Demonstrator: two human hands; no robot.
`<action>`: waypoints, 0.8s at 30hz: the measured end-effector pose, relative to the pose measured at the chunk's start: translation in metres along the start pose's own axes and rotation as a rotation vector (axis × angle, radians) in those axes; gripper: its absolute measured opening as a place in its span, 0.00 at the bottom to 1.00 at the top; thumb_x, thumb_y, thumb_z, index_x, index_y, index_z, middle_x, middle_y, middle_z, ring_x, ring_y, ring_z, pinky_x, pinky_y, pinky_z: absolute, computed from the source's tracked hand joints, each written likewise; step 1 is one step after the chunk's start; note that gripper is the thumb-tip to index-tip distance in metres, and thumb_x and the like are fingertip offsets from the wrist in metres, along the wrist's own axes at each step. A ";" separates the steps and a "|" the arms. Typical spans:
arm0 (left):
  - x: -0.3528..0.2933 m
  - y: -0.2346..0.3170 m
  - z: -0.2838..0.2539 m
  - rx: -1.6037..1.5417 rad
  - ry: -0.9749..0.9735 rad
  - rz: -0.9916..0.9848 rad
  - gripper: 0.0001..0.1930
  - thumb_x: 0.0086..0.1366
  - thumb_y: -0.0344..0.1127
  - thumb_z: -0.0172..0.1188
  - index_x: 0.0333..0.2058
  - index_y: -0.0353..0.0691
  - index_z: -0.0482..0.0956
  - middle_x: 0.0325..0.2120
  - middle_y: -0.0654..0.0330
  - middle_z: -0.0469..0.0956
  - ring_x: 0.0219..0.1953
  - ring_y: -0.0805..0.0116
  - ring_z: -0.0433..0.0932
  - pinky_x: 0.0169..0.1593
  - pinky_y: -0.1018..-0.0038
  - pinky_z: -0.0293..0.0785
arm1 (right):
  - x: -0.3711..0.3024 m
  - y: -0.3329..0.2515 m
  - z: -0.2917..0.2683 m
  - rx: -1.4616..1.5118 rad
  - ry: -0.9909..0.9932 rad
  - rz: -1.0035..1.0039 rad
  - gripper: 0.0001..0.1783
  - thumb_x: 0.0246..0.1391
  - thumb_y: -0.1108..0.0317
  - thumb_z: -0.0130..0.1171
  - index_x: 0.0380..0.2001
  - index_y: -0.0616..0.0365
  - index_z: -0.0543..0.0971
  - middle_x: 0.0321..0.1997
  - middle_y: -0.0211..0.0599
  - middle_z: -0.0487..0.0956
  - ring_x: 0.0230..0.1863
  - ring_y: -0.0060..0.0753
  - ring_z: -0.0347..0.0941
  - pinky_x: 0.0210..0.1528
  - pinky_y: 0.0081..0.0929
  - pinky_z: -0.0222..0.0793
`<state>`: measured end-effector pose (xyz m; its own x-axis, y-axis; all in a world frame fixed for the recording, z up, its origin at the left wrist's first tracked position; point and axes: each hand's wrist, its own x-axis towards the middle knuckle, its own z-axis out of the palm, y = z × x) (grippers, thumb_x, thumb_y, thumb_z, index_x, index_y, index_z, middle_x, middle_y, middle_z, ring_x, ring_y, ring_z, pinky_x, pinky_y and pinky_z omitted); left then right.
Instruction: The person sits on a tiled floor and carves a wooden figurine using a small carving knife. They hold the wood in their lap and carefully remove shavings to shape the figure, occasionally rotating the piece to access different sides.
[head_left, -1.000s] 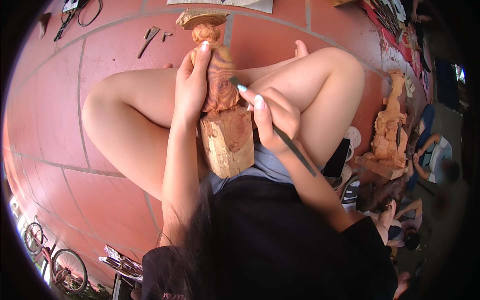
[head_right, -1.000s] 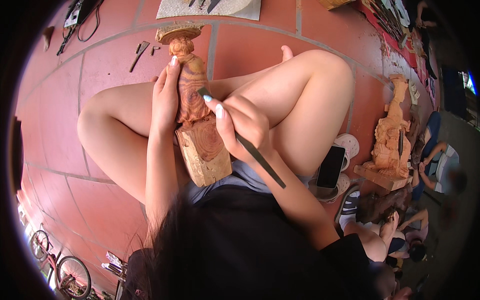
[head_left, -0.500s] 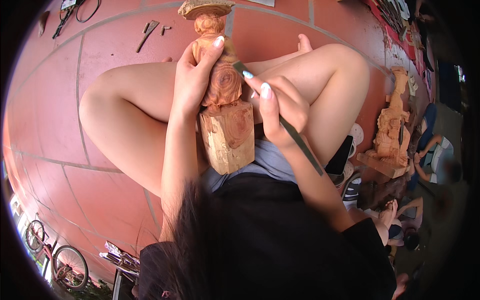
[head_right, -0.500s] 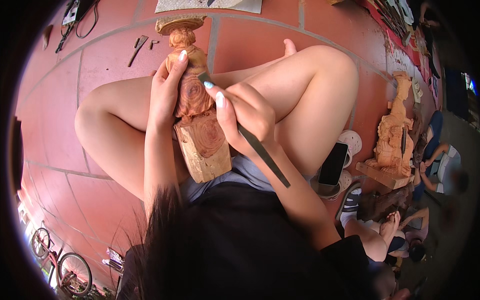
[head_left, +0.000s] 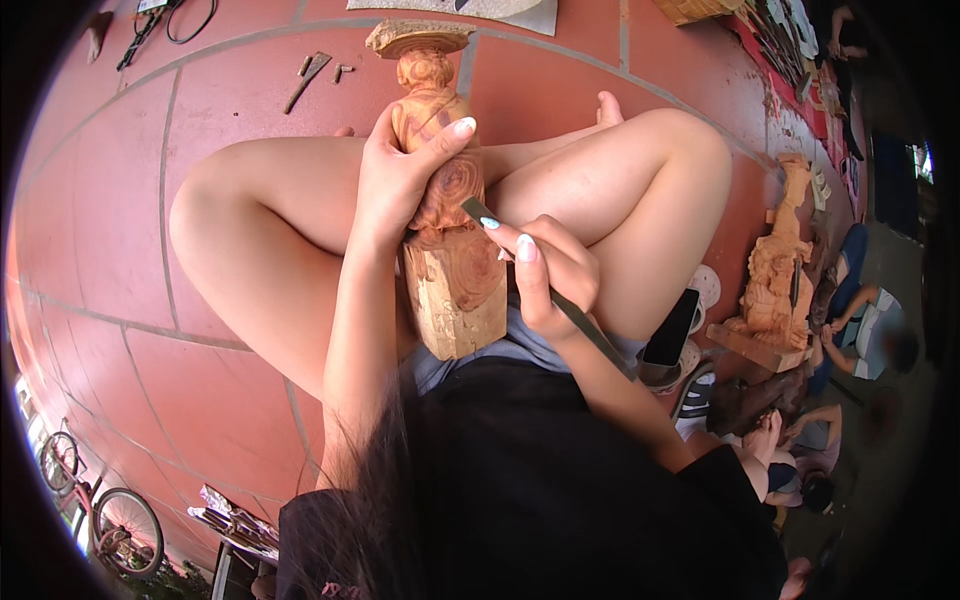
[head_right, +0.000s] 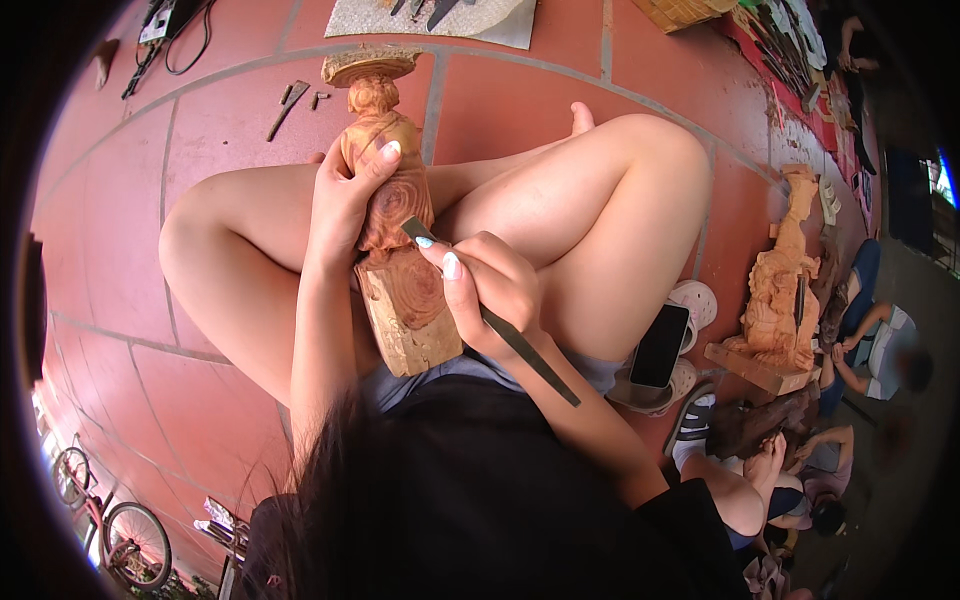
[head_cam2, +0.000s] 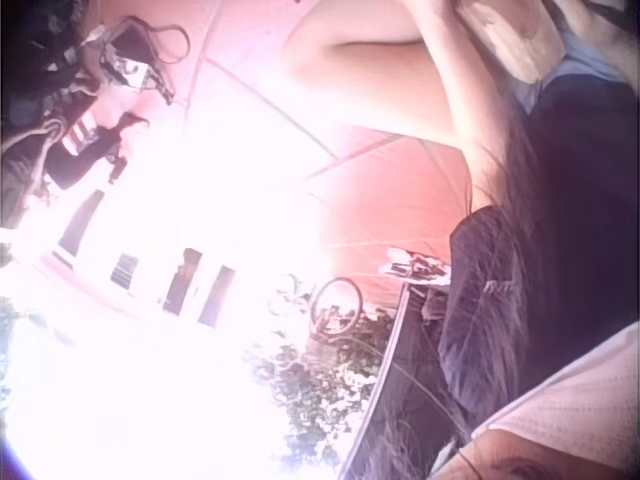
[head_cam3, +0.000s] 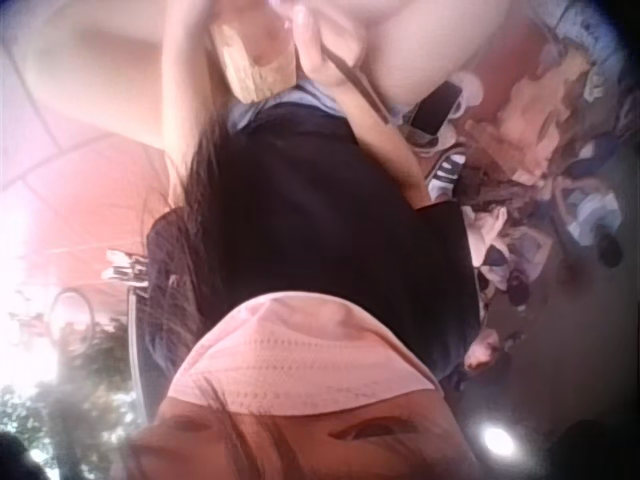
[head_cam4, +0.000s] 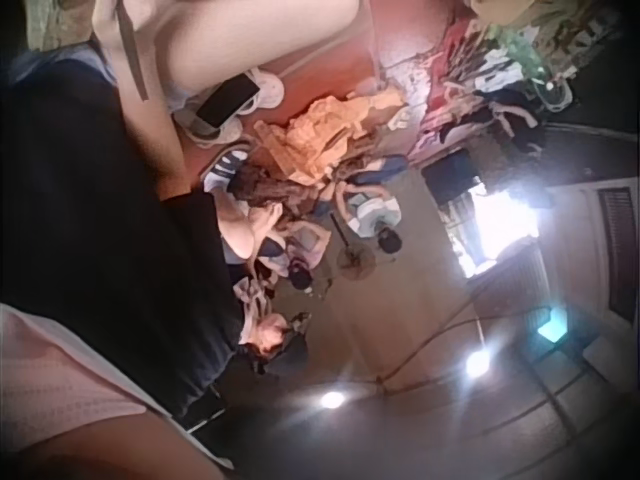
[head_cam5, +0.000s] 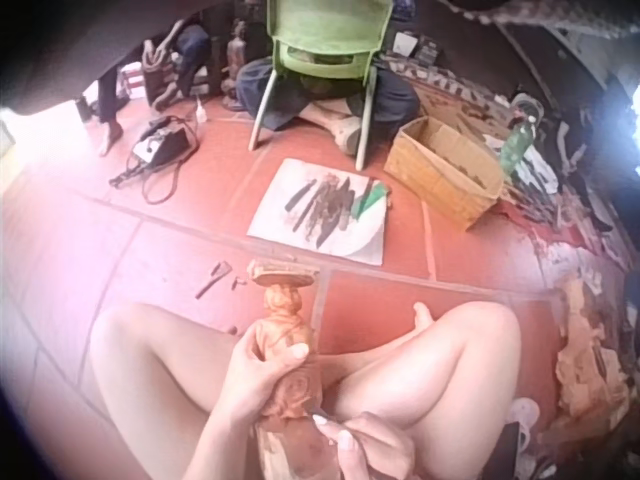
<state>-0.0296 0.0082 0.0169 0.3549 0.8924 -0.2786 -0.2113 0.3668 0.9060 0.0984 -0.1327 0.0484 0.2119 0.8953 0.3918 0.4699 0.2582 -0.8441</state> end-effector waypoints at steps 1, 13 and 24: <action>0.000 -0.001 0.002 0.014 -0.006 -0.008 0.26 0.60 0.40 0.76 0.50 0.30 0.76 0.38 0.58 0.83 0.38 0.73 0.82 0.44 0.75 0.80 | 0.002 -0.003 -0.002 -0.008 -0.001 0.000 0.14 0.67 0.76 0.51 0.40 0.74 0.85 0.27 0.42 0.78 0.25 0.33 0.74 0.29 0.30 0.70; -0.002 0.007 0.003 0.001 -0.023 -0.053 0.27 0.59 0.40 0.77 0.50 0.31 0.76 0.38 0.58 0.82 0.38 0.73 0.82 0.44 0.75 0.80 | 0.034 0.002 -0.004 -0.030 0.127 0.124 0.17 0.71 0.71 0.50 0.41 0.72 0.85 0.28 0.41 0.81 0.27 0.31 0.77 0.32 0.26 0.72; -0.009 0.006 0.002 -0.013 0.003 -0.067 0.23 0.60 0.37 0.75 0.48 0.31 0.76 0.37 0.57 0.82 0.35 0.73 0.82 0.41 0.75 0.80 | 0.012 -0.001 -0.002 0.033 0.063 0.205 0.21 0.72 0.68 0.44 0.42 0.72 0.85 0.28 0.41 0.79 0.26 0.28 0.74 0.31 0.25 0.70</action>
<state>-0.0318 0.0023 0.0258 0.3661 0.8664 -0.3396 -0.1988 0.4294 0.8810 0.1022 -0.1228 0.0549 0.3533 0.9063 0.2322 0.3835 0.0861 -0.9195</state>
